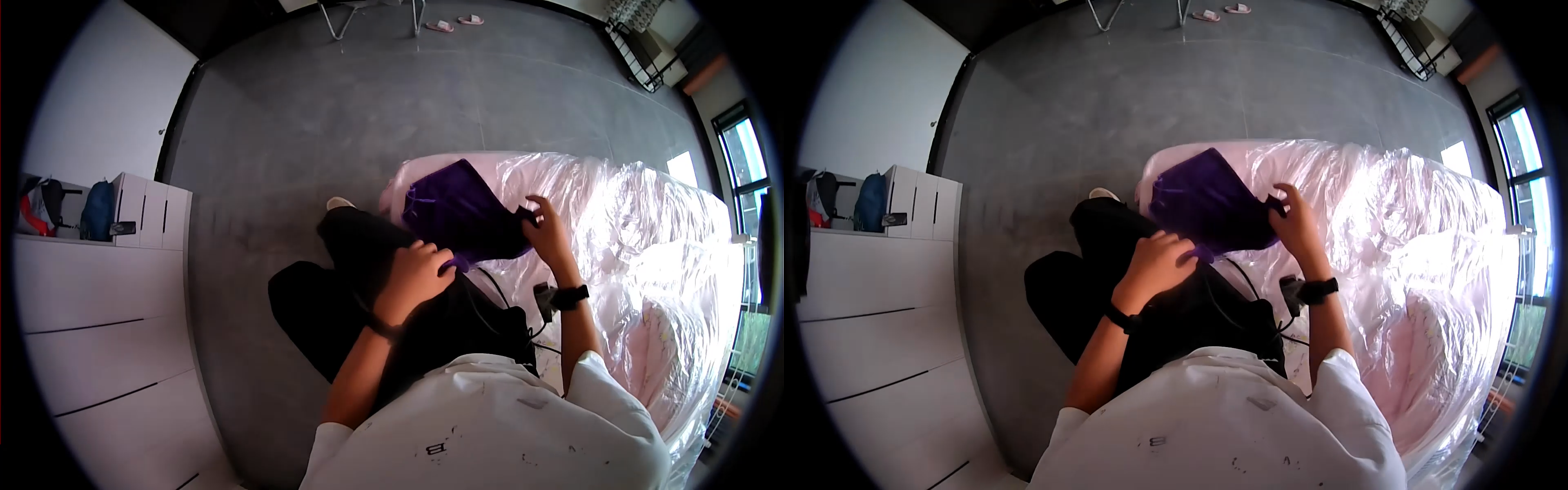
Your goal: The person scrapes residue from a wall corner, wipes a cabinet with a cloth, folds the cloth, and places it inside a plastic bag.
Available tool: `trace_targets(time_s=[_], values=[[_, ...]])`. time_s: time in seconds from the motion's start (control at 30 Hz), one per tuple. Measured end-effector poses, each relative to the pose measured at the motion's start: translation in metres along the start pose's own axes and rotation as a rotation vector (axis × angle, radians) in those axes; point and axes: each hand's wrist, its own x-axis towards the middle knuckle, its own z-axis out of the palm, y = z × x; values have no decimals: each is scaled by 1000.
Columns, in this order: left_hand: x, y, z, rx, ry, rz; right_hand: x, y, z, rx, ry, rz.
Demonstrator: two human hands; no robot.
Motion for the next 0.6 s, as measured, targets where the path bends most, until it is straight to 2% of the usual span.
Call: trace_targets(time_s=[0.07,0.13,0.2,0.23,0.27,0.3,0.33,0.4,0.47,0.5,0.57,0.6], values=[[4,-11,2,-243,-1,-44,17,-19,1,76,23,-6],[13,-21,-11,-642,24,-284,43,-26,5,44,92,-146],[29,-36,-31,-704,272,-451,67,-52,-2,5,100,-190],[37,-46,-50,-612,316,-461,76,-63,-4,3,172,-258],[45,-61,-56,-695,416,-452,84,-75,-7,1,247,-328],[52,-58,-75,-588,518,-434,87,-90,-11,-3,318,-354],[55,-62,-89,-638,559,-368,84,-107,-17,-4,317,-353],[52,-31,-131,-702,589,-343,73,-140,-31,-13,468,-472],[44,-23,-154,-528,576,-142,49,-163,-46,-49,561,-580],[41,-24,-155,-533,561,-160,40,-163,-49,8,557,-566],[37,-28,-153,-198,548,269,24,-151,-50,9,524,-411],[33,-21,-143,-259,491,227,18,-140,-49,-1,503,-341]])
